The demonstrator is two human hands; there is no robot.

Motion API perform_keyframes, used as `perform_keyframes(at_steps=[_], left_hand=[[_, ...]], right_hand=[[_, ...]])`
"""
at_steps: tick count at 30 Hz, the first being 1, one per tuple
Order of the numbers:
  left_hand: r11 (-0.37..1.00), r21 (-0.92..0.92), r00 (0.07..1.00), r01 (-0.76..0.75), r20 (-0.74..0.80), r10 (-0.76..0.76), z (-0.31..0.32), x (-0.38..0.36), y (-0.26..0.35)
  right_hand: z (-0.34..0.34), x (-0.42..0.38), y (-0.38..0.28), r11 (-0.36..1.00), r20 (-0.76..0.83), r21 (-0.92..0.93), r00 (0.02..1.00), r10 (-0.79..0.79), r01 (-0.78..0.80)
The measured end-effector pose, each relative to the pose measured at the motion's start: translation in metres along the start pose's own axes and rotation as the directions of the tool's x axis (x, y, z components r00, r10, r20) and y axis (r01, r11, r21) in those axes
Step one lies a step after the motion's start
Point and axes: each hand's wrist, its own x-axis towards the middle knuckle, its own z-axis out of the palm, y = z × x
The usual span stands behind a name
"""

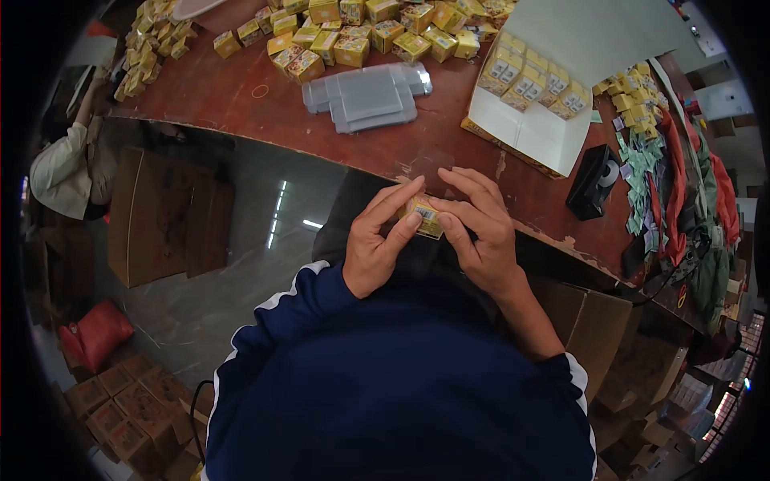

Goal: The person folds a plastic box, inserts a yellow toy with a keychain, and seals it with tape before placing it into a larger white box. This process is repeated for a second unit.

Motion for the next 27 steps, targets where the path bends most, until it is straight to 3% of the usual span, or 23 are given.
perform_keyframes(at_steps=[2, 4, 5, 6, 7, 9, 14, 16, 19, 24, 27], left_hand=[[0.999, -0.036, 0.999, 0.035, -0.023, -0.036, 0.001, 0.004, 0.003], [0.937, -0.304, 0.974, 0.172, -0.09, -0.208, 0.004, 0.012, 0.01], [0.937, -0.306, 0.975, 0.168, -0.091, -0.204, 0.006, 0.013, 0.009], [0.935, -0.312, 0.976, 0.17, -0.076, -0.202, 0.009, 0.014, 0.006], [0.933, -0.315, 0.978, 0.175, -0.058, -0.203, 0.011, 0.014, 0.004], [0.925, -0.34, 0.979, 0.17, -0.052, -0.199, 0.018, 0.008, 0.002], [0.914, -0.326, 0.967, 0.24, 0.001, -0.254, 0.006, -0.014, -0.008], [0.939, -0.23, 0.966, 0.256, 0.1, -0.239, -0.006, -0.026, -0.011], [0.963, -0.146, 0.972, 0.226, 0.092, -0.215, -0.016, -0.037, -0.017], [0.984, -0.077, 0.985, 0.162, 0.077, -0.156, -0.022, -0.036, -0.019], [0.98, -0.142, 0.988, 0.141, 0.091, -0.129, -0.027, -0.03, -0.022]], right_hand=[[-0.001, 0.001, -0.005, 0.999, -0.052, -0.036, 0.998, 0.026, -0.028], [0.001, -0.001, -0.01, 0.996, -0.104, -0.074, 0.993, 0.051, -0.058], [0.006, -0.005, -0.012, 0.942, -0.136, 0.256, 0.957, 0.255, -0.214], [0.012, -0.009, -0.013, 0.76, -0.099, 0.562, 0.886, 0.452, -0.326], [0.018, -0.015, -0.012, 0.759, -0.102, 0.563, 0.884, 0.456, -0.327], [0.03, -0.027, -0.007, 0.585, 0.001, 0.753, 0.889, 0.457, -0.302], [0.046, -0.05, -0.005, 0.516, 0.057, 0.777, 0.856, 0.514, -0.362], [0.051, -0.057, -0.005, 0.483, 0.08, 0.794, 0.851, 0.519, -0.37], [0.058, -0.065, -0.006, 0.465, 0.178, 0.769, 0.846, 0.503, -0.439], [0.063, -0.064, -0.001, 0.672, 0.086, 0.666, 0.928, 0.363, -0.325], [0.063, -0.06, -0.002, 0.681, 0.029, 0.69, 0.949, 0.314, -0.247]])
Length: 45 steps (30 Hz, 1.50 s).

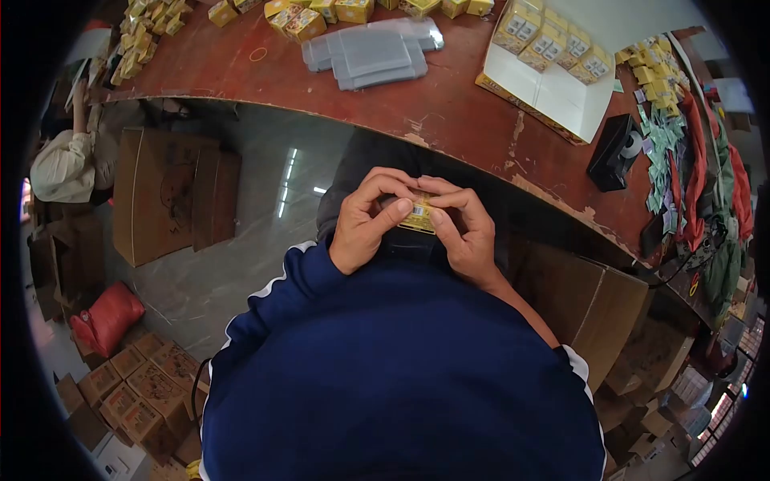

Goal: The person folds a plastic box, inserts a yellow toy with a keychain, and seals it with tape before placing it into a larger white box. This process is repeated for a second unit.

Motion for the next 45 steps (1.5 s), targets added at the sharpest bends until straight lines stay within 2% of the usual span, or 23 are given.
perform_keyframes(at_steps=[1, 2, 3, 4, 5, 7, 9, 13, 15, 16, 21, 23, 25, 29, 31, 32, 34, 37, 39, 40, 42, 44, 45], left_hand=[[0.999, -0.043, 1.0, -0.001, 0.021, 0.002, -0.002, 0.001, -0.001], [0.999, -0.045, 1.0, -0.002, 0.02, 0.003, -0.001, 0.0, -0.002], [0.988, -0.139, 0.997, 0.062, -0.026, -0.067, 0.002, 0.001, 0.001], [0.965, -0.234, 0.988, 0.122, -0.065, -0.14, 0.003, 0.001, 0.003], [0.964, -0.236, 0.988, 0.122, -0.067, -0.142, 0.002, 0.0, 0.003], [0.991, -0.083, 0.994, 0.109, -0.012, -0.11, -0.002, -0.002, 0.004], [0.994, -0.036, 0.995, 0.103, 0.01, -0.103, -0.005, -0.004, 0.009], [0.993, 0.027, 0.99, 0.112, 0.083, -0.114, -0.007, -0.006, 0.022], [0.986, 0.085, 0.985, 0.142, 0.091, -0.149, -0.008, -0.001, 0.033], [0.975, 0.142, 0.978, 0.169, 0.097, -0.184, -0.008, 0.001, 0.037], [0.968, 0.194, 0.981, 0.161, 0.075, -0.178, -0.003, 0.002, 0.04], [0.965, 0.206, 0.983, 0.16, 0.054, -0.174, -0.002, 0.003, 0.041], [0.947, 0.198, 0.966, 0.255, -0.01, -0.258, -0.001, 0.004, 0.045], [0.948, 0.215, 0.97, 0.236, 0.0, -0.241, -0.004, 0.002, 0.043], [0.974, 0.204, 0.994, 0.103, 0.025, -0.11, -0.004, -0.001, 0.037], [0.974, 0.202, 0.993, 0.105, 0.026, -0.113, -0.005, -0.002, 0.034], [0.952, 0.3, 0.996, -0.065, 0.075, 0.044, -0.009, -0.003, 0.029], [0.953, 0.29, 0.99, -0.088, 0.133, 0.051, -0.014, -0.008, 0.027], [0.955, 0.274, 0.984, -0.116, 0.163, 0.073, -0.018, -0.01, 0.025], [0.956, 0.258, 0.978, -0.141, 0.189, 0.093, -0.018, -0.011, 0.025], [0.944, 0.311, 0.978, -0.11, 0.202, 0.047, -0.017, -0.013, 0.025], [0.929, 0.361, 0.977, -0.078, 0.215, -0.001, -0.015, -0.016, 0.024], [0.983, 0.171, 0.981, 0.07, 0.164, -0.098, -0.014, -0.018, 0.022]], right_hand=[[0.001, 0.0, -0.001, 1.0, 0.002, -0.001, 1.0, 0.0, 0.0], [0.003, 0.0, -0.001, 0.994, -0.035, 0.107, 0.999, 0.035, -0.031], [0.004, 0.0, -0.002, 0.975, -0.068, 0.216, 0.995, 0.075, -0.058], [0.005, 0.001, -0.004, 0.975, -0.067, 0.215, 0.995, 0.076, -0.06], [0.005, 0.001, -0.007, 0.964, -0.068, 0.25, 0.991, 0.112, -0.091], [0.001, 0.0, -0.005, 0.95, -0.064, 0.287, 0.986, 0.151, -0.127], [-0.008, -0.001, 0.002, 0.983, 0.054, 0.173, 0.997, 0.051, -0.059], [-0.008, 0.003, -0.011, 0.987, 0.117, 0.134, 0.99, 0.077, -0.092], [-0.004, 0.006, -0.026, 0.944, 0.088, 0.184, 0.961, 0.26, -0.273], [-0.003, 0.007, -0.03, 0.944, 0.087, 0.185, 0.961, 0.262, -0.274], [-0.007, 0.012, -0.031, 0.973, 0.07, 0.025, 0.972, 0.226, -0.228], [-0.008, 0.018, -0.035, 0.956, 0.071, 0.061, 0.957, 0.281, -0.286], [-0.009, 0.022, -0.034, 0.934, 0.08, 0.099, 0.938, 0.337, -0.344], [-0.01, 0.022, -0.029, 0.954, 0.105, 0.073, 0.953, 0.284, -0.292], [-0.009, 0.019, -0.026, 0.957, 0.104, 0.087, 0.958, 0.268, -0.277], [-0.008, 0.017, -0.025, 0.962, 0.093, 0.109, 0.966, 0.241, -0.25], [-0.008, 0.013, -0.024, 0.966, 0.078, 0.129, 0.973, 0.215, -0.224], [-0.01, 0.008, -0.02, 0.985, 0.1, 0.112, 0.987, 0.123, -0.134], [-0.015, 0.007, -0.012, 0.988, 0.205, -0.07, 0.972, -0.118, 0.135], [-0.017, 0.004, -0.008, 0.988, 0.206, -0.071, 0.971, -0.12, 0.137], [-0.018, 0.0, 0.0, 0.991, 0.129, -0.088, 0.987, -0.092, 0.104], [-0.016, 0.001, 0.004, 0.988, 0.122, -0.097, 0.987, -0.105, 0.117], [-0.015, 0.0, 0.005, 0.986, 0.113, -0.107, 0.987, -0.116, 0.128]])
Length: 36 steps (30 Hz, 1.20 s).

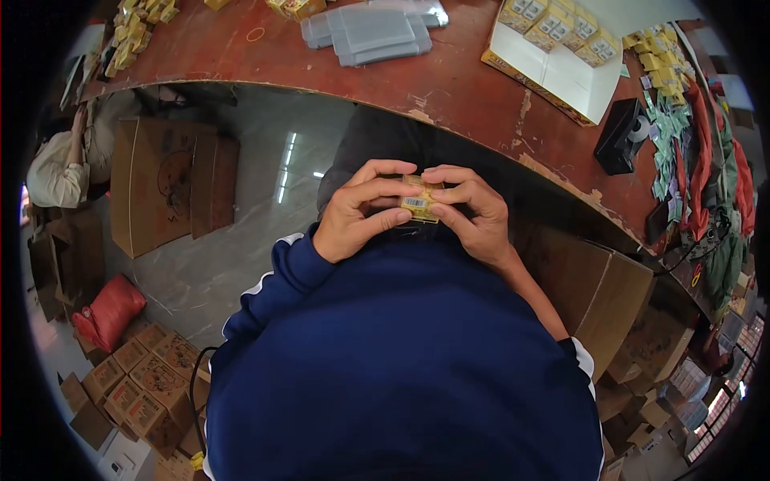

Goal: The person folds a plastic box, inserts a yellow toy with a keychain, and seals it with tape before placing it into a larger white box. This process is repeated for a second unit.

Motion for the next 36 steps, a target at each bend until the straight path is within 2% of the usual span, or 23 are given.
perform_keyframes(at_steps=[1, 4, 6, 8, 9, 10, 11, 12, 13, 15, 16, 18, 19, 21, 25, 27, 30, 31, 33, 36], left_hand=[[0.97, -0.221, 0.994, 0.102, -0.009, -0.107, 0.002, -0.001, -0.002], [0.961, -0.224, 0.986, 0.165, 0.035, -0.161, 0.001, 0.0, -0.003], [0.978, -0.182, 0.993, 0.105, 0.067, -0.094, 0.002, 0.003, -0.003], [0.987, -0.16, 1.0, -0.016, 0.001, 0.016, 0.004, 0.008, -0.004], [0.983, -0.173, 0.998, -0.063, -0.024, 0.059, 0.002, 0.014, 0.001], [0.978, -0.185, 0.994, -0.099, -0.06, 0.089, 0.001, 0.02, 0.007], [0.974, -0.199, 0.994, -0.108, -0.026, 0.105, 0.0, 0.027, 0.011], [0.972, -0.17, 0.986, -0.165, -0.048, 0.159, -0.001, 0.032, 0.015], [0.966, -0.136, 0.974, -0.221, -0.073, 0.213, -0.002, 0.036, 0.017], [0.961, -0.111, 0.967, -0.254, -0.044, 0.251, 0.0, 0.044, 0.018], [0.962, -0.092, 0.966, -0.259, -0.048, 0.255, 0.003, 0.046, 0.017], [0.961, -0.077, 0.964, -0.264, -0.048, 0.261, 0.008, 0.047, 0.015], [0.967, -0.065, 0.969, -0.247, -0.044, 0.245, 0.009, 0.047, 0.014], [0.972, -0.047, 0.973, -0.231, -0.039, 0.229, 0.011, 0.045, 0.012], [0.97, -0.041, 0.97, -0.239, -0.062, 0.236, 0.011, 0.045, 0.011], [0.966, -0.043, 0.965, -0.255, -0.074, 0.252, 0.01, 0.045, 0.01], [0.977, -0.058, 0.977, -0.203, -0.077, 0.198, 0.009, 0.044, 0.009], [0.976, -0.056, 0.975, -0.211, -0.08, 0.206, 0.011, 0.045, 0.008], [0.975, -0.051, 0.973, -0.217, -0.087, 0.212, 0.011, 0.045, 0.008], [0.979, -0.071, 0.978, -0.192, -0.097, 0.184, 0.01, 0.046, 0.006]], right_hand=[[0.0, -0.001, 0.0, 1.0, -0.005, -0.005, 1.0, -0.001, 0.001], [0.0, 0.001, 0.0, 0.995, 0.003, -0.072, 0.998, -0.063, 0.063], [-0.008, 0.001, -0.002, 0.977, 0.03, -0.185, 0.995, -0.1, 0.104], [-0.021, 0.01, -0.026, 0.928, 0.02, -0.342, 0.989, -0.147, 0.145], [-0.033, 0.015, -0.038, 0.884, -0.093, -0.438, 0.971, -0.221, 0.16], [-0.049, 0.015, -0.049, 0.906, -0.391, -0.422, 0.907, -0.16, -0.022], [-0.068, 0.014, -0.058, 0.923, -0.647, -0.34, 0.757, -0.092, -0.179], [-0.096, 0.016, -0.063, 0.96, -0.818, -0.21, 0.572, -0.068, -0.186], [-0.131, 0.01, -0.06, 0.96, -0.895, -0.19, 0.438, -0.082, -0.207], [-0.185, 0.002, -0.051, 0.927, -0.935, -0.235, 0.329, -0.133, -0.293], [-0.201, -0.004, -0.045, 0.926, -0.937, -0.242, 0.316, -0.146, -0.291], [-0.223, -0.013, -0.034, 0.849, -0.925, -0.167, 0.377, 0.041, -0.502], [-0.227, -0.014, -0.027, 0.848, -0.927, -0.167, 0.373, 0.038, -0.503], [-0.23, -0.011, -0.018, 0.855, -0.895, -0.002, 0.382, 0.23, -0.518], [-0.23, -0.006, -0.013, 0.862, -0.865, 0.072, 0.399, 0.305, -0.501], [-0.227, -0.005, -0.014, 0.922, -0.864, 0.132, 0.414, 0.287, -0.364], [-0.224, -0.005, -0.008, 0.935, -0.867, 0.233, 0.377, 0.325, -0.269], [-0.221, -0.004, -0.008, 0.934, -0.867, 0.234, 0.377, 0.326, -0.271], [-0.213, -0.003, -0.009, 0.962, -0.881, 0.21, 0.394, 0.263, -0.173], [-0.216, -0.009, -0.001, 0.967, -0.876, 0.241, 0.41, 0.255, -0.085]])
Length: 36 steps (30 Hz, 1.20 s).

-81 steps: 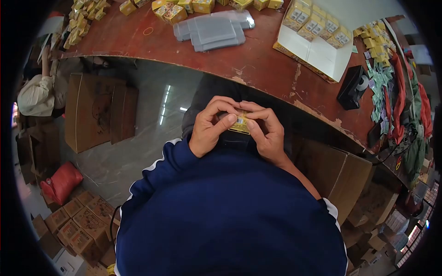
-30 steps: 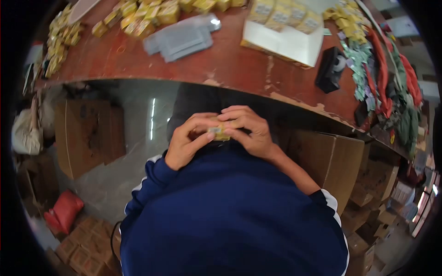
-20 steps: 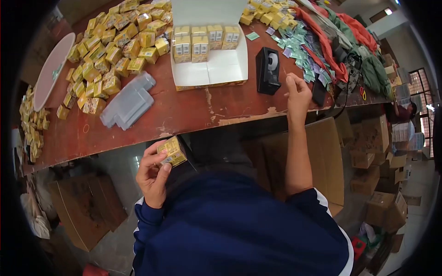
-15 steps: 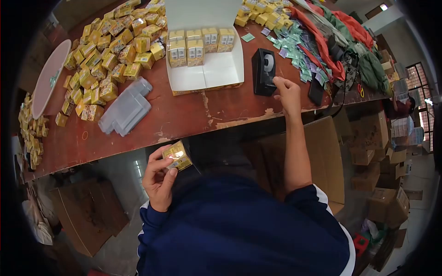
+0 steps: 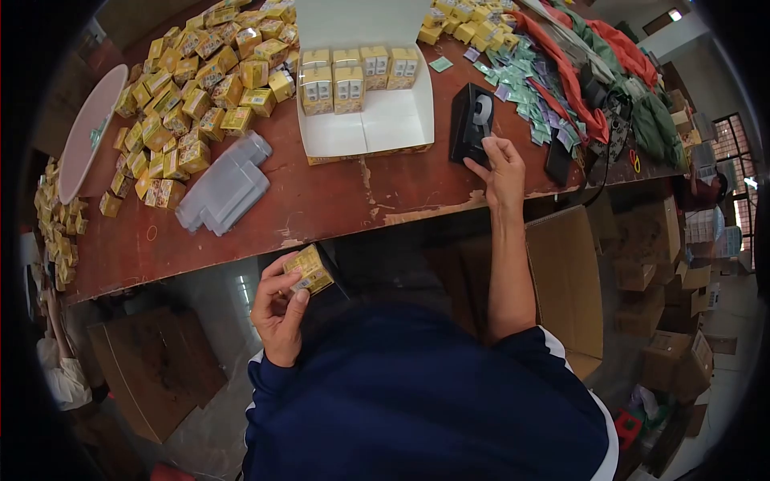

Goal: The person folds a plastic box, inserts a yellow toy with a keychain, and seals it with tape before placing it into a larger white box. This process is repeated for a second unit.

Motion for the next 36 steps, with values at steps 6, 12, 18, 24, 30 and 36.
perform_keyframes(at_steps=[6, 12, 18, 24, 30, 36], left_hand=[[0.999, -0.016, 1.0, 0.027, -0.01, -0.027, -0.001, -0.001, -0.006], [1.0, -0.006, 1.0, 0.024, -0.01, -0.024, 0.0, 0.0, -0.006], [1.0, -0.016, 1.0, 0.019, -0.019, -0.02, -0.002, -0.001, -0.003], [0.995, 0.007, 0.995, -0.098, -0.017, 0.098, -0.002, 0.007, 0.003], [0.983, -0.099, 0.988, -0.153, -0.01, 0.152, 0.008, 0.017, 0.008], [0.948, 0.223, 0.972, -0.225, -0.014, 0.234, 0.007, 0.02, 0.017]], right_hand=[[-0.004, -0.007, -0.003, 0.98, 0.145, 0.187, 0.985, -0.09, 0.062], [0.002, -0.014, 0.018, 0.963, 0.057, -0.154, 0.975, -0.215, 0.222], [0.007, -0.011, 0.03, 0.953, -0.065, -0.16, 0.961, -0.271, 0.258], [0.004, -0.009, 0.022, 0.976, -0.081, -0.062, 0.974, -0.213, 0.208], [-0.017, 0.005, 0.024, 0.99, -0.077, -0.012, 0.987, -0.143, 0.142], [0.033, -0.09, -0.026, 0.815, 0.186, -0.324, 0.877, -0.444, 0.481]])
